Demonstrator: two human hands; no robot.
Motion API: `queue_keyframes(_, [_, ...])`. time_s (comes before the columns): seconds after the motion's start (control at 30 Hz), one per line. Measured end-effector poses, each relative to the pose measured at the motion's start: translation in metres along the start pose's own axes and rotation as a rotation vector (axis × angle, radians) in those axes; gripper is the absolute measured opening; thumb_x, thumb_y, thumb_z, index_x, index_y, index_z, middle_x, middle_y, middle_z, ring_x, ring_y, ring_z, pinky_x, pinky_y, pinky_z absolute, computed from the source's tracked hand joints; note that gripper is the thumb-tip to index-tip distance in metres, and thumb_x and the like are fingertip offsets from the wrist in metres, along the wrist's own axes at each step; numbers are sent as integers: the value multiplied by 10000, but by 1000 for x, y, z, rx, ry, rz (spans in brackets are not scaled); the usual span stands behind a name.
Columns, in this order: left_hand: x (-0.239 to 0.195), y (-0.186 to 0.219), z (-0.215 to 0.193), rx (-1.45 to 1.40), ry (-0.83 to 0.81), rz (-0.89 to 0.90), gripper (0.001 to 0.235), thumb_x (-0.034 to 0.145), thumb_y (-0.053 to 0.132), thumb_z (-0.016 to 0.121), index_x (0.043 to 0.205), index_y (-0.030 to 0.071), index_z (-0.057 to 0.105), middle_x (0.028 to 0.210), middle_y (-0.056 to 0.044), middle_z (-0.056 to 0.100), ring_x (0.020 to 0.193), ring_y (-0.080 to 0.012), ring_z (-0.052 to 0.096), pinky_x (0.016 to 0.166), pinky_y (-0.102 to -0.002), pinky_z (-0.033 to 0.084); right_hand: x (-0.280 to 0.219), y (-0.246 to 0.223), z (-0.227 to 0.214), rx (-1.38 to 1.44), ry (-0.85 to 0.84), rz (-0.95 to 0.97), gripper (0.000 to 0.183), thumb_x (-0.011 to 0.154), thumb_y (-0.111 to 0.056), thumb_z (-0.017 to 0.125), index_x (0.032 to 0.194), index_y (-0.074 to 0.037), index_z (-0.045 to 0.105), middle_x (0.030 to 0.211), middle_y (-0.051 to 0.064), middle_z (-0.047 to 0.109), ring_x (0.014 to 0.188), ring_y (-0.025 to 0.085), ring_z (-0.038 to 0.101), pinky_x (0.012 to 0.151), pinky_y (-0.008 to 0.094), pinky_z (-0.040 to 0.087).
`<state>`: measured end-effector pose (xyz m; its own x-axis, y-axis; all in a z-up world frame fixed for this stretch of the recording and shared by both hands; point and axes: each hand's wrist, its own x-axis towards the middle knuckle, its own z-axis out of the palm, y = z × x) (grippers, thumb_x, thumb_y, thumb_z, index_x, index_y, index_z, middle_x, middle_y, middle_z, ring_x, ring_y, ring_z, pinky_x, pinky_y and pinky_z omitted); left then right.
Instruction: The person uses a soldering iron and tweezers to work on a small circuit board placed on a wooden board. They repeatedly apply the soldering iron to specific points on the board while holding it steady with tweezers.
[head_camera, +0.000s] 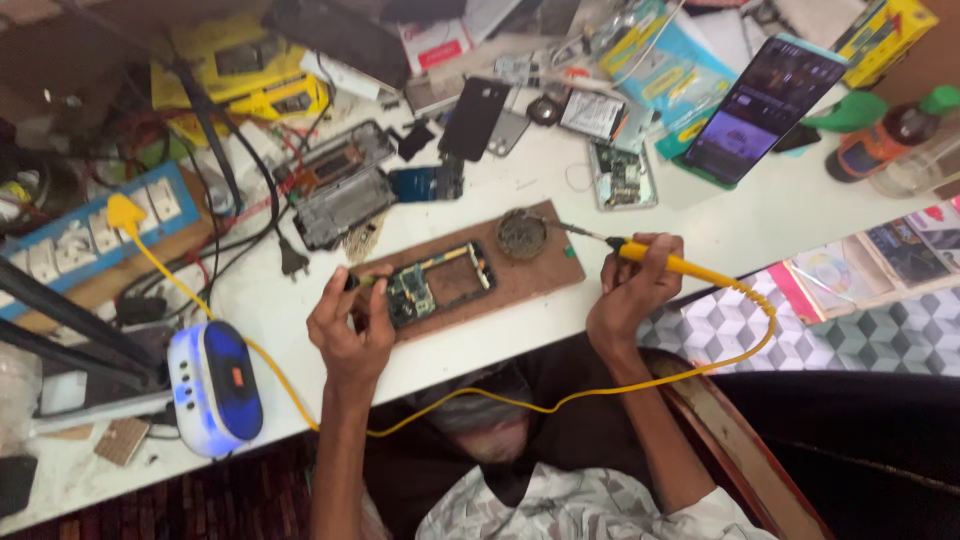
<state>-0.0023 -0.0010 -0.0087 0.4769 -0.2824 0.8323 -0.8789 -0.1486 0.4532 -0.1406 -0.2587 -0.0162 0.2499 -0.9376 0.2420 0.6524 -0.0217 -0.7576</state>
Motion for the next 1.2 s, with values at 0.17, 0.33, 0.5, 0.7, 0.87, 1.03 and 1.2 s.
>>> queue_keyframes(0.17, [-5,-6,8,-12,72,-23,571,995,-76,713,1431,85,381,996,-126,755,674,-144,648,548,-273,454,-37,-4,3,50,-229,149,240,1109,-318,499,1059,-83,497,696,-5,374,446,69,312,421,235,257])
queue_keyframes(0.33, [1,-3,1,36,45,26,577,1022,-67,712,1465,61,365,1053,-115,745,747,-214,694,641,-304,536,-72,11,17,-16,-324,84,258,1145,-294,496,1024,-68,473,777,14,446,510,66,346,430,231,297])
queue_keyframes(0.5, [12,5,-7,91,26,41,575,986,-74,733,1433,50,393,1055,-94,755,729,-214,661,657,-320,520,-70,31,35,-94,-301,3,264,1145,-283,535,1015,-65,465,815,29,500,550,68,383,449,234,338])
queue_keyframes(0.7, [12,2,-4,33,7,-3,628,1019,-82,706,1494,79,328,1100,-108,750,780,-189,695,624,-286,499,-71,41,24,-172,-342,-61,263,1132,-271,530,1013,-42,477,866,61,568,581,74,429,479,236,356])
queue_keyframes(0.87, [7,2,-5,8,1,-30,641,1046,-67,684,1522,98,288,1104,-113,747,772,-189,707,592,-266,508,-77,47,17,-171,-382,-106,241,1120,-235,528,1012,-24,488,873,68,572,620,91,463,522,238,382])
queue_keyframes(1.03, [2,-7,3,-25,9,-82,630,1027,-77,685,1503,82,304,1042,-127,755,648,-170,652,544,-281,464,-74,60,5,-220,-341,-135,229,1123,-237,532,1029,-31,505,910,69,591,673,97,502,554,236,411])
queue_keyframes(1.2, [5,0,-1,60,53,-91,627,989,-57,728,1478,81,362,874,-114,683,642,-199,637,544,-321,461,-80,66,2,-50,-303,-45,199,1102,-224,580,1024,-52,515,896,51,600,697,81,513,576,240,426])
